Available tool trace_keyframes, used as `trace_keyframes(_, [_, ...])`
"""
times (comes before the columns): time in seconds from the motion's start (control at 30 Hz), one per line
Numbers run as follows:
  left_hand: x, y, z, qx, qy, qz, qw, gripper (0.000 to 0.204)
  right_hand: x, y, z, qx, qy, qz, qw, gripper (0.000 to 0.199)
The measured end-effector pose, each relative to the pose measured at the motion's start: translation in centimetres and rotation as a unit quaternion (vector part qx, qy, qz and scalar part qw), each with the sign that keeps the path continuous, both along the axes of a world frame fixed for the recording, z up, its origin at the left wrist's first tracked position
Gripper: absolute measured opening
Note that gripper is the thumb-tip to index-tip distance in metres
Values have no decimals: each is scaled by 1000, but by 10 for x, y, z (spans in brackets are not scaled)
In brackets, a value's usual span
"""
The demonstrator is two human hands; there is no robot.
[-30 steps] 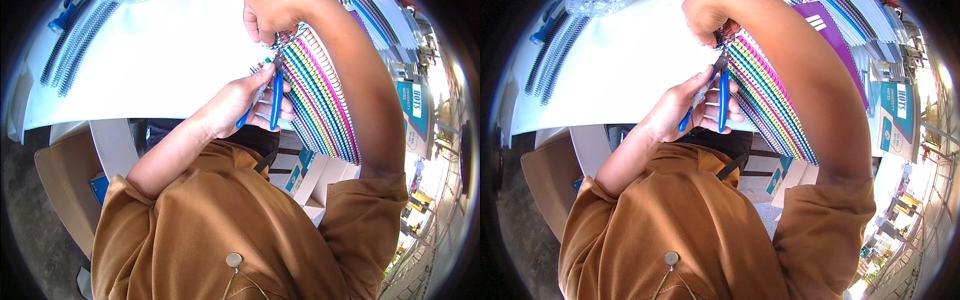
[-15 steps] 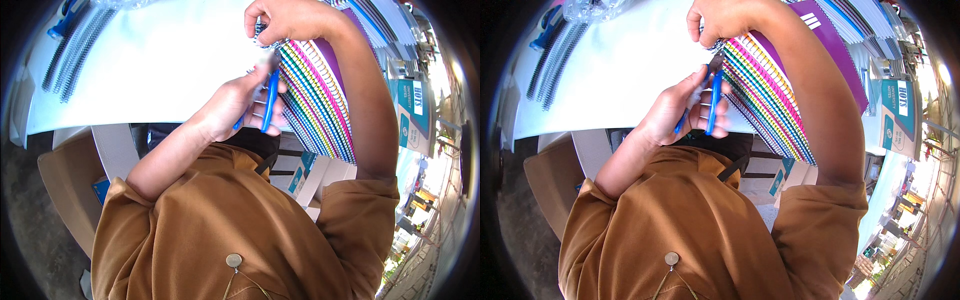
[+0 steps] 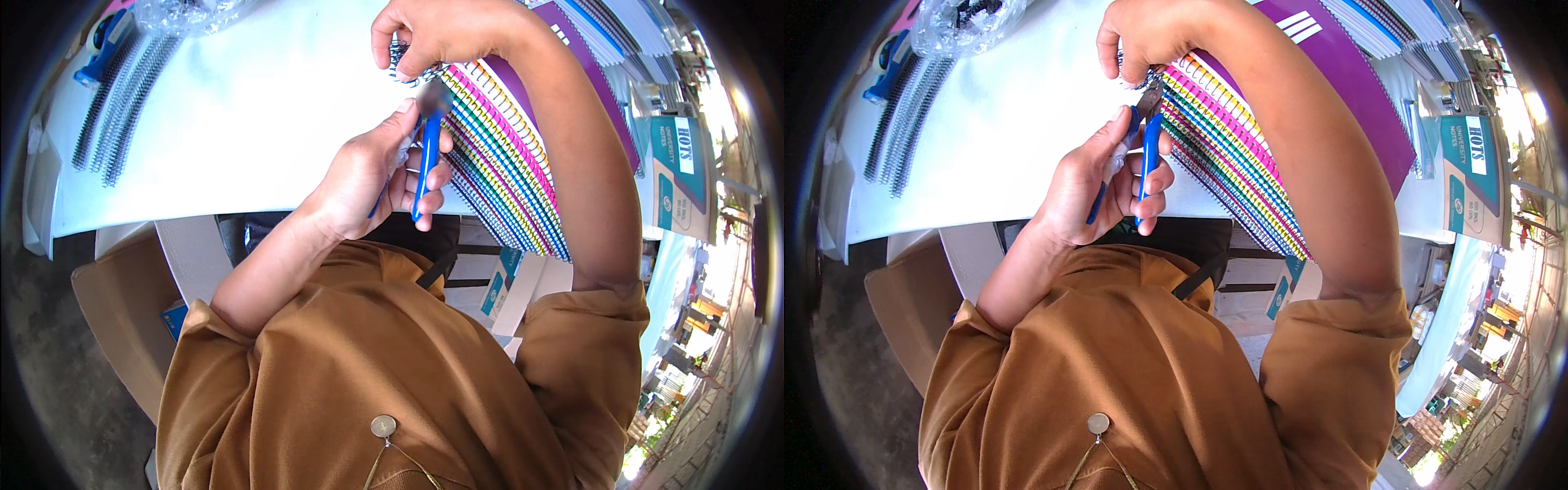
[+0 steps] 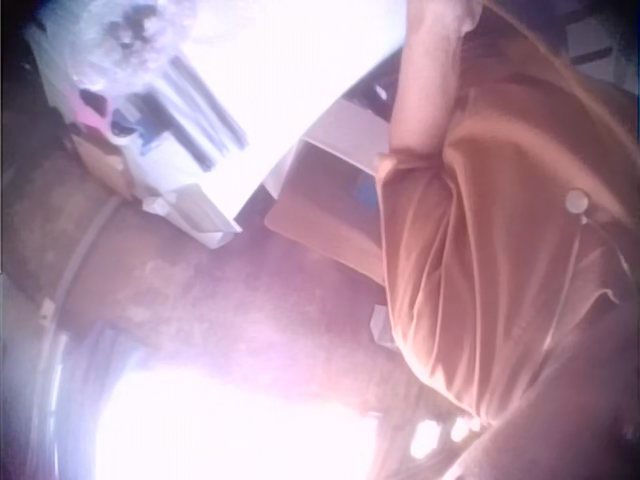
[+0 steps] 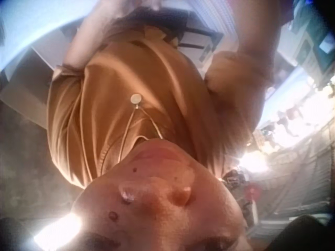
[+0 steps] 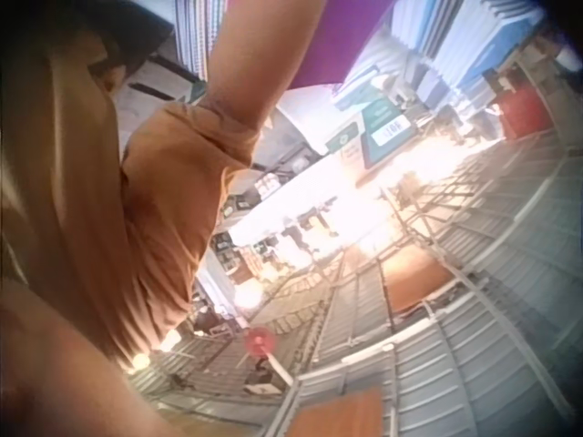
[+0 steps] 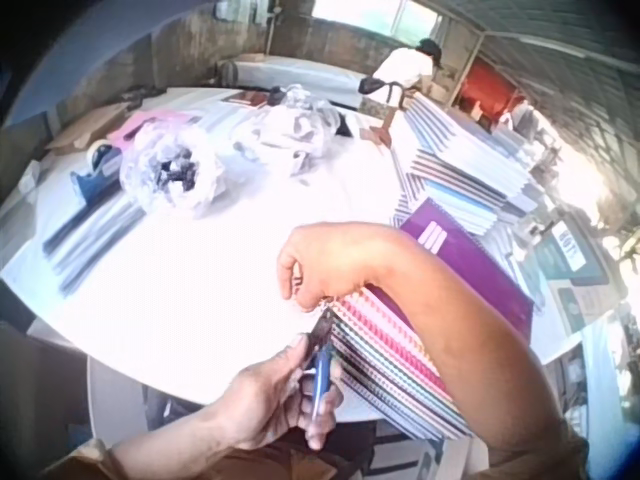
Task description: The person organizes stacks of notebooks on a table and uses pliers to trim the wire coils on several spiral-bound notebooks.
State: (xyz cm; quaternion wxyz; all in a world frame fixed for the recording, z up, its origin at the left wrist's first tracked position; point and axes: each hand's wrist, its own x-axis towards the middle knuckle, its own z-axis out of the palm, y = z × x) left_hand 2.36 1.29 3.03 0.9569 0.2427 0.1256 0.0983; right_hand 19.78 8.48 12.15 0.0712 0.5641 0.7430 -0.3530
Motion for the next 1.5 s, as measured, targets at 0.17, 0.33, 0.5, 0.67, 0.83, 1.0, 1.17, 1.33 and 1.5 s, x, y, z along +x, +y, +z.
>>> trace_keyframes(0.17, [-5,-7,17,38,21,-2,999,58,0,-1,2,-16,0,-17,1000,31])
trace_keyframes(0.33, [5,-1,20,31,40,1,999,64,-1,-2,0,-23,-4,-38,999,31])
trace_keyframes(0.5, [3,-1,24,-40,15,17,999,52,1,0,-3,-16,24,-41,999,30])
trace_keyframes(0.67, [2,-6,31,31,38,10,999,56,3,3,-10,-3,77,-130,989,28])
trace_keyframes(0.83, [10,7,30,28,12,-32,999,67,5,1,-9,-2,118,-167,979,25])
trace_keyframes(1.0, [4,8,28,20,-22,-40,999,64,3,3,-9,-8,136,-177,975,25])
trace_keyframes(1.17, [10,17,25,-59,-40,-25,997,63,4,5,-11,4,129,-158,979,25])
trace_keyframes(1.33, [14,13,28,-54,-1,0,999,59,3,6,-17,22,112,-169,979,25])
trace_keyframes(1.5, [10,16,11,-96,-107,-47,989,51,3,6,-22,33,117,-160,980,25])
